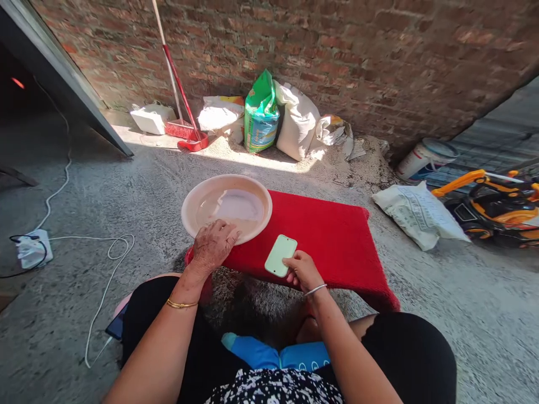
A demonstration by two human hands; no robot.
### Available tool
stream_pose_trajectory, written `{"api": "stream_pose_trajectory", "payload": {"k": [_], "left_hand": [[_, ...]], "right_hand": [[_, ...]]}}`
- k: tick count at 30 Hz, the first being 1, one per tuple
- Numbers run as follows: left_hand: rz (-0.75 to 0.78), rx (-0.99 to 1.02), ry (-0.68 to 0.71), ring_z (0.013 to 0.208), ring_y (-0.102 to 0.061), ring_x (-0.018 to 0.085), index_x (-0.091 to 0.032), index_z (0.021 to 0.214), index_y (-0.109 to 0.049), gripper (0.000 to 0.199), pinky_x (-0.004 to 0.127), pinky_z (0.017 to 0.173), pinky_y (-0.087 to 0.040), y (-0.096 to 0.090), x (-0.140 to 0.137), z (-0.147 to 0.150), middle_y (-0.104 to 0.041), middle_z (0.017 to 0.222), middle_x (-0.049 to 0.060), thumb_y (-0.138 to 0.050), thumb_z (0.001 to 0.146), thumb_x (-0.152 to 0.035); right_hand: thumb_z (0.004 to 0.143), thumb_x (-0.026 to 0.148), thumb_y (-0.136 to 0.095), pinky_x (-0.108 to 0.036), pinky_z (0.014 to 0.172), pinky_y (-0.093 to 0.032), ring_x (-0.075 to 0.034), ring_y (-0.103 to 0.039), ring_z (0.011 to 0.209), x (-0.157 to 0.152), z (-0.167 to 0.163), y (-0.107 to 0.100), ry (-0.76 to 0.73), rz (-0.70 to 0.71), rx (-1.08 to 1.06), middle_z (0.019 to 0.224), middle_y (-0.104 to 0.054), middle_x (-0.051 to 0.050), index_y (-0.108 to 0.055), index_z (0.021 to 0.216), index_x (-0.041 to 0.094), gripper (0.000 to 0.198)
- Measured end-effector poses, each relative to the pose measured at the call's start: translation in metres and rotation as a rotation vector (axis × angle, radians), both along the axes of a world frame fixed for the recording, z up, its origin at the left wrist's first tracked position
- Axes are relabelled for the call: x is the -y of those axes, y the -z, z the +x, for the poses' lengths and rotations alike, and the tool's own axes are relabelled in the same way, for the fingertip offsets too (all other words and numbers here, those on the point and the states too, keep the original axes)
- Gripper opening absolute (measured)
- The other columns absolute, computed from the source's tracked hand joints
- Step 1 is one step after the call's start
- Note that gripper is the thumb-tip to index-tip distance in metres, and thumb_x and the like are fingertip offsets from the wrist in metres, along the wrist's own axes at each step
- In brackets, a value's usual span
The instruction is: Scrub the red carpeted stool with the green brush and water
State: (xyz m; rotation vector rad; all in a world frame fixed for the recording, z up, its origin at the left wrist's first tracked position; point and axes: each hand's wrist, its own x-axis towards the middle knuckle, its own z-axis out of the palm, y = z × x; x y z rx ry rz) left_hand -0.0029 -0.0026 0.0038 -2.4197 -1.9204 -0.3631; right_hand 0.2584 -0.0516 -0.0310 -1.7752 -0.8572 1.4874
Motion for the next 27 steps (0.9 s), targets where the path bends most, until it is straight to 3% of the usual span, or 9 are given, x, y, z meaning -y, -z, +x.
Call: {"api": "stream_pose_trajectory", "payload": {"k": [3,6,14,17,19,24,27], "left_hand": [[0.045,-0.016,0.002,0.103,-0.069,0.030,-0.022,0.117,-0.079,0.036,0.040,0.083,-0.045,0.003,-0.001,-0.002,-0.075,0.113,0.012,-0.050,0.105,-0.040],[0.080,-0.017,0.008,0.100,-0.069,0.030,-0.023,0.114,-0.079,0.037,0.039,0.081,-0.045,0.005,-0.002,-0.003,-0.075,0.111,0.012,-0.048,0.104,-0.040],[0.035,-0.008,0.004,0.104,-0.070,0.031,-0.022,0.117,-0.079,0.040,0.040,0.080,-0.045,0.002,-0.002,-0.002,-0.077,0.112,0.012,-0.045,0.105,-0.040],[0.035,-0.018,-0.002,0.105,-0.070,0.032,-0.022,0.117,-0.080,0.041,0.040,0.079,-0.044,0.003,-0.002,-0.002,-0.077,0.114,0.012,-0.044,0.105,-0.039],[0.049,-0.022,-0.003,0.105,-0.070,0.032,-0.022,0.116,-0.080,0.041,0.040,0.079,-0.043,0.005,-0.003,-0.003,-0.077,0.114,0.012,-0.044,0.105,-0.039],[0.081,-0.014,0.000,0.103,-0.070,0.030,-0.023,0.115,-0.080,0.040,0.040,0.080,-0.043,0.010,-0.004,-0.005,-0.078,0.112,0.011,-0.044,0.105,-0.036],[0.086,-0.018,-0.006,0.103,-0.070,0.030,-0.022,0.114,-0.080,0.041,0.039,0.080,-0.043,0.010,-0.004,-0.005,-0.078,0.110,0.012,-0.043,0.105,-0.037]], "right_hand": [[0.074,0.026,-0.070,-0.016,0.031,-0.028,-0.010,-0.049,0.034,-0.013,-0.036,0.008,-0.093,-0.036,-0.030,0.045,-0.059,0.004,-0.045,0.076,0.025,0.025],[0.073,0.027,-0.070,-0.015,0.032,-0.027,-0.010,-0.048,0.034,-0.012,-0.027,0.014,-0.112,-0.064,-0.007,0.043,-0.057,0.005,-0.045,0.077,0.026,0.025],[0.068,0.034,-0.075,-0.019,0.034,-0.027,-0.010,-0.046,0.036,0.047,0.120,0.006,0.183,-0.011,0.178,0.045,-0.056,0.004,-0.046,0.070,0.025,0.030],[0.066,0.037,-0.077,-0.019,0.034,-0.025,-0.010,-0.044,0.036,0.060,0.139,0.000,0.293,0.023,0.239,0.044,-0.053,0.004,-0.046,0.068,0.025,0.033],[0.066,0.039,-0.077,-0.019,0.035,-0.026,-0.010,-0.045,0.036,0.062,0.125,-0.001,0.251,0.057,0.206,0.044,-0.053,0.004,-0.047,0.070,0.025,0.033],[0.069,0.037,-0.072,-0.018,0.038,-0.032,-0.010,-0.047,0.040,0.048,0.038,0.011,-0.081,0.066,0.033,0.049,-0.055,0.006,-0.050,0.073,0.024,0.026],[0.068,0.032,-0.071,-0.018,0.041,-0.036,-0.009,-0.049,0.046,0.038,0.004,0.021,-0.176,0.082,0.011,0.053,-0.055,0.008,-0.050,0.071,0.024,0.023]]}}
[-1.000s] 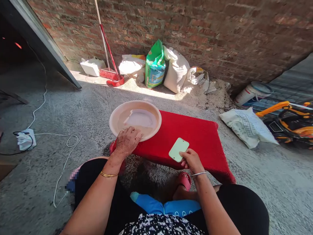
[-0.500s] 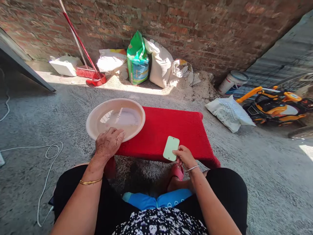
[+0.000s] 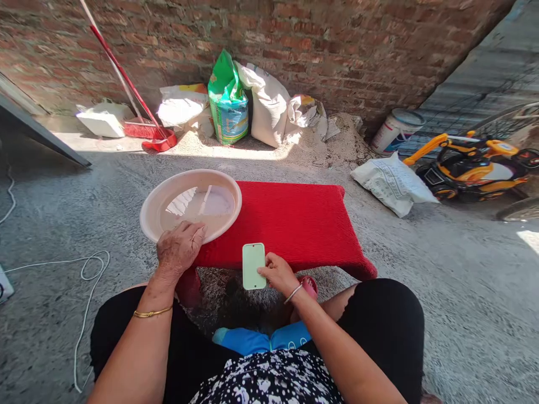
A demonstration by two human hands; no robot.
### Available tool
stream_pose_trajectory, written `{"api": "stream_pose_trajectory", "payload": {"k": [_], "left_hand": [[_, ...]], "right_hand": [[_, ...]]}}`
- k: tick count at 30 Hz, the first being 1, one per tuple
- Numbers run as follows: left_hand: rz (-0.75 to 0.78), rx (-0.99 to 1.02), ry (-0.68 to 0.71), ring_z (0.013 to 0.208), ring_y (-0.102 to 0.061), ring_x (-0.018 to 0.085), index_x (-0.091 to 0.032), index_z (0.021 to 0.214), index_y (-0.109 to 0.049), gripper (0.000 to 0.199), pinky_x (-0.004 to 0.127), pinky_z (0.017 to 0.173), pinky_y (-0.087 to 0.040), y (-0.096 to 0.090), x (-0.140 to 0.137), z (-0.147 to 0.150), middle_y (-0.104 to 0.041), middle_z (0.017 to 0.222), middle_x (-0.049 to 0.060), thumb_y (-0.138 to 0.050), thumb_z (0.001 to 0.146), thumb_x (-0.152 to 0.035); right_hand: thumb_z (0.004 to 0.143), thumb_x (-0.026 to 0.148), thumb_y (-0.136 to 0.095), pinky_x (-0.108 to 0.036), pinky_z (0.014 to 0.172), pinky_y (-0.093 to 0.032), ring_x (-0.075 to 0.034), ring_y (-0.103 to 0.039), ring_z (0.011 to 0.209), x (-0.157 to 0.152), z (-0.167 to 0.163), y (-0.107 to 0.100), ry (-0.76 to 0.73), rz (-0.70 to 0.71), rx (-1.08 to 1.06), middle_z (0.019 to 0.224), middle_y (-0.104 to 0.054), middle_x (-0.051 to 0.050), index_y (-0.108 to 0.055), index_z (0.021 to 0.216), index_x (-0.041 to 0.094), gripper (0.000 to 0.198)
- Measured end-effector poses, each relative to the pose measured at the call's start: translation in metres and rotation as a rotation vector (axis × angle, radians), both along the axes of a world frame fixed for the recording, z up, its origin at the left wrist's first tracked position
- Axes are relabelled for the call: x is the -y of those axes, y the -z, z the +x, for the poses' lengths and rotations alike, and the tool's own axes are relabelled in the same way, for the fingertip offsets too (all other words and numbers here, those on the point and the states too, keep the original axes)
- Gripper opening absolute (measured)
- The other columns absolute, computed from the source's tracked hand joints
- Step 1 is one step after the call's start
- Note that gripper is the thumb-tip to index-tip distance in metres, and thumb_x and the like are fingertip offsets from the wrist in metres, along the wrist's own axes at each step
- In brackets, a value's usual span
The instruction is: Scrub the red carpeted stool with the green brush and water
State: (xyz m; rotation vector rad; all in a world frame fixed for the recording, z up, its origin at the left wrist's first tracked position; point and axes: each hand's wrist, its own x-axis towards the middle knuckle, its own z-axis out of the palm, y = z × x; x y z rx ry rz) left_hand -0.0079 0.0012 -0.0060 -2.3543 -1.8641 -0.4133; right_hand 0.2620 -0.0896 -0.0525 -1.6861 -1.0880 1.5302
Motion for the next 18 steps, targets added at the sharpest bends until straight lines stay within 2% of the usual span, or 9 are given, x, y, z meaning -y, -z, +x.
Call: {"api": "stream_pose_trajectory", "payload": {"k": [2,4,10,13,15,18], "left_hand": [[0.004,0.004,0.001,0.103,-0.070,0.030,-0.022,0.114,-0.080,0.042,0.039,0.080,-0.043,0.000,0.000,0.000,-0.078,0.110,0.012,-0.043,0.105,-0.038],[0.002,0.009,0.008,0.103,-0.070,0.030,-0.022,0.115,-0.080,0.042,0.039,0.080,-0.043,0.000,0.000,0.000,-0.078,0.110,0.012,-0.043,0.105,-0.037],[-0.027,0.001,0.005,0.103,-0.070,0.032,-0.023,0.113,-0.080,0.042,0.041,0.082,-0.045,-0.001,0.000,0.001,-0.078,0.111,0.012,-0.042,0.105,-0.038],[-0.032,0.008,0.003,0.103,-0.070,0.032,-0.023,0.113,-0.080,0.043,0.042,0.082,-0.044,-0.002,0.000,0.001,-0.078,0.110,0.012,-0.041,0.105,-0.038],[-0.027,0.015,0.008,0.102,-0.070,0.033,-0.022,0.113,-0.080,0.045,0.042,0.082,-0.044,-0.001,0.000,0.002,-0.078,0.110,0.013,-0.039,0.105,-0.039],[-0.016,0.012,0.009,0.101,-0.070,0.032,-0.021,0.111,-0.080,0.045,0.042,0.082,-0.044,0.000,0.000,0.002,-0.079,0.108,0.013,-0.039,0.105,-0.038]], "right_hand": [[0.068,0.031,-0.070,-0.018,0.042,-0.037,-0.009,-0.048,0.048,-0.002,0.002,0.003,-0.004,0.010,0.017,0.054,-0.053,0.008,-0.051,0.070,0.024,0.021],[0.069,0.032,-0.070,-0.019,0.043,-0.036,-0.010,-0.047,0.049,0.001,0.025,0.002,0.021,0.009,0.050,0.054,-0.052,0.008,-0.052,0.070,0.024,0.020],[0.064,0.042,-0.073,-0.022,0.047,-0.037,-0.012,-0.049,0.052,0.037,0.141,-0.016,0.233,-0.008,0.278,0.057,-0.058,0.005,-0.059,0.073,0.024,0.024],[0.062,0.046,-0.072,-0.023,0.045,-0.035,-0.012,-0.047,0.048,0.058,0.180,-0.025,0.359,-0.015,0.375,0.053,-0.055,0.004,-0.059,0.071,0.024,0.027],[0.060,0.048,-0.073,-0.024,0.042,-0.031,-0.012,-0.046,0.045,0.065,0.189,-0.029,0.407,-0.027,0.386,0.051,-0.053,0.004,-0.058,0.071,0.024,0.030],[0.057,0.050,-0.076,-0.023,0.040,-0.028,-0.011,-0.045,0.043,0.058,0.177,-0.034,0.409,0.002,0.326,0.049,-0.052,0.004,-0.058,0.072,0.024,0.036]]}}
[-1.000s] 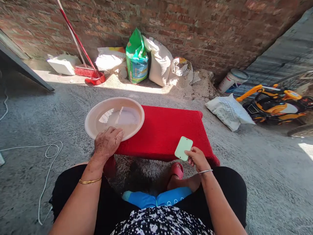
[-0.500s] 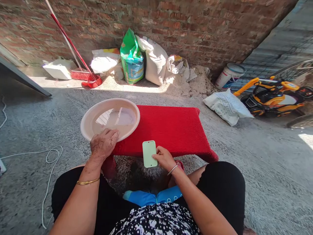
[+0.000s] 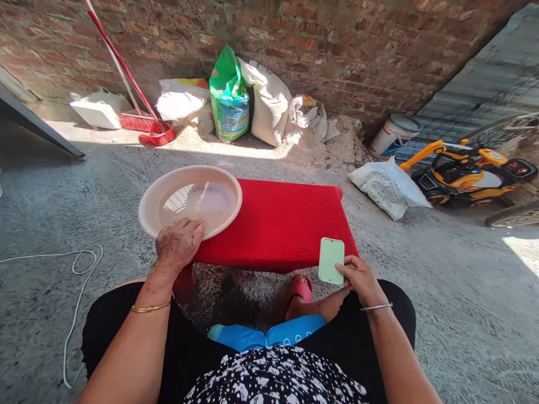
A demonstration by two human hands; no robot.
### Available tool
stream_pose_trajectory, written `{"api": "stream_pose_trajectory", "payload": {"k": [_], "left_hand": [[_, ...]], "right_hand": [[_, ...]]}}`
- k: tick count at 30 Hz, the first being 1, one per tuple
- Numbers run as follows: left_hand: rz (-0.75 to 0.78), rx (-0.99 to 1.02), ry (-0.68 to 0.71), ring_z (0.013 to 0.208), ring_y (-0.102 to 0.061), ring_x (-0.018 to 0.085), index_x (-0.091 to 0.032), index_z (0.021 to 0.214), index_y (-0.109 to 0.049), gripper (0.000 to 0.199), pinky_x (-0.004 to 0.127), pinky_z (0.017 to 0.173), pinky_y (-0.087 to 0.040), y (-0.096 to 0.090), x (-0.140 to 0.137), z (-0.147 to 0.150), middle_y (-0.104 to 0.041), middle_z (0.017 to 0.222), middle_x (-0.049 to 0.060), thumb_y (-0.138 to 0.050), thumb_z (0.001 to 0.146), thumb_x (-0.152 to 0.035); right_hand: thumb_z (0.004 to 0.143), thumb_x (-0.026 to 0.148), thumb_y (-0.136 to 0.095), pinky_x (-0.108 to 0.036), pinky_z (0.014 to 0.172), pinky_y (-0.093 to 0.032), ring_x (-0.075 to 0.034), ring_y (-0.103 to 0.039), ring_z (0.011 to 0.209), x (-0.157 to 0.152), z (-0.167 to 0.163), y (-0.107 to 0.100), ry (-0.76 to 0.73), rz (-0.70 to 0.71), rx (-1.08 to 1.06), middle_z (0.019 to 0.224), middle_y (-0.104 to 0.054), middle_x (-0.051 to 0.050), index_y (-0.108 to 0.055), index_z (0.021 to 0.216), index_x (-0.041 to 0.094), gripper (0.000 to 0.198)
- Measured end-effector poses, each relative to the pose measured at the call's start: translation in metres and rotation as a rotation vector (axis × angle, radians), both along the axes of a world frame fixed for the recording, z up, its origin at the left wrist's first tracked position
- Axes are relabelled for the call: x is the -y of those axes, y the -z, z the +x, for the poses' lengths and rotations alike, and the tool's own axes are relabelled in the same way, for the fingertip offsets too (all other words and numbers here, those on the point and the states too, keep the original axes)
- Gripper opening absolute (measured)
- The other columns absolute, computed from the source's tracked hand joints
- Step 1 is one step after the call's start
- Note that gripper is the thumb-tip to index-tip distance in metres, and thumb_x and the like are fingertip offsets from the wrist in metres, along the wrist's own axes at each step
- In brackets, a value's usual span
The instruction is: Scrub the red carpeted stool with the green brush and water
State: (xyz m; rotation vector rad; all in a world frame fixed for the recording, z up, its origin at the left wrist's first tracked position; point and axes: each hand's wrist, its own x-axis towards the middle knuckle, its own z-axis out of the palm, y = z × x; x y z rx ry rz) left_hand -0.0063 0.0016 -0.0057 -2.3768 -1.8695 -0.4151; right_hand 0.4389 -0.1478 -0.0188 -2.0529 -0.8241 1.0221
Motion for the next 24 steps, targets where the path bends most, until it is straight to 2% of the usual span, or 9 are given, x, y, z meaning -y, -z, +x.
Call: {"api": "stream_pose_trajectory", "payload": {"k": [4,9,13,15,18,24], "left_hand": [[0.018,-0.027,-0.005,0.097,-0.071,0.031,-0.021,0.110,-0.080,0.044,0.040,0.079,-0.043,0.000,0.000,0.000,-0.080,0.104,0.013,-0.040,0.104,-0.038],[0.035,-0.039,-0.001,0.095,-0.071,0.030,-0.022,0.107,-0.080,0.043,0.038,0.077,-0.043,0.000,0.000,-0.001,-0.080,0.101,0.012,-0.040,0.104,-0.038],[0.021,-0.042,-0.011,0.095,-0.071,0.030,-0.023,0.106,-0.080,0.043,0.039,0.077,-0.043,-0.001,0.000,0.000,-0.080,0.103,0.011,-0.039,0.104,-0.038],[0.004,-0.045,-0.015,0.095,-0.071,0.031,-0.023,0.106,-0.080,0.044,0.039,0.077,-0.043,-0.001,0.000,0.000,-0.080,0.103,0.011,-0.039,0.104,-0.038],[-0.008,-0.041,-0.011,0.097,-0.071,0.032,-0.023,0.110,-0.081,0.044,0.040,0.077,-0.043,-0.002,0.000,0.000,-0.080,0.104,0.012,-0.040,0.105,-0.038],[0.007,-0.031,-0.013,0.098,-0.072,0.032,-0.022,0.110,-0.081,0.043,0.040,0.078,-0.042,0.000,0.000,0.000,-0.080,0.106,0.012,-0.041,0.105,-0.038]], "right_hand": [[0.059,0.050,-0.078,-0.021,0.039,-0.027,-0.010,-0.045,0.042,-0.040,-0.049,0.000,-0.098,0.048,-0.116,0.050,-0.055,0.004,-0.059,0.074,0.022,0.036],[0.072,0.037,-0.077,-0.019,0.037,-0.031,-0.009,-0.045,0.039,-0.105,-0.123,0.007,-0.246,0.018,-0.225,0.048,-0.054,0.006,-0.058,0.073,0.022,0.025],[0.078,0.027,-0.074,-0.018,0.036,-0.029,-0.009,-0.044,0.036,-0.135,-0.154,0.017,-0.322,-0.037,-0.199,0.044,-0.053,0.007,-0.056,0.069,0.022,0.021],[0.078,0.025,-0.074,-0.018,0.036,-0.027,-0.009,-0.043,0.035,-0.138,-0.151,0.021,-0.323,-0.058,-0.180,0.042,-0.051,0.007,-0.056,0.068,0.022,0.021],[0.077,0.024,-0.073,-0.018,0.036,-0.027,-0.008,-0.043,0.035,-0.130,-0.123,0.022,-0.288,-0.055,-0.148,0.043,-0.052,0.007,-0.059,0.068,0.021,0.017],[0.073,0.031,-0.072,-0.021,0.040,-0.030,-0.009,-0.044,0.039,-0.087,-0.014,0.017,-0.084,-0.051,0.029,0.046,-0.054,0.005,-0.063,0.070,0.021,0.014]]}}
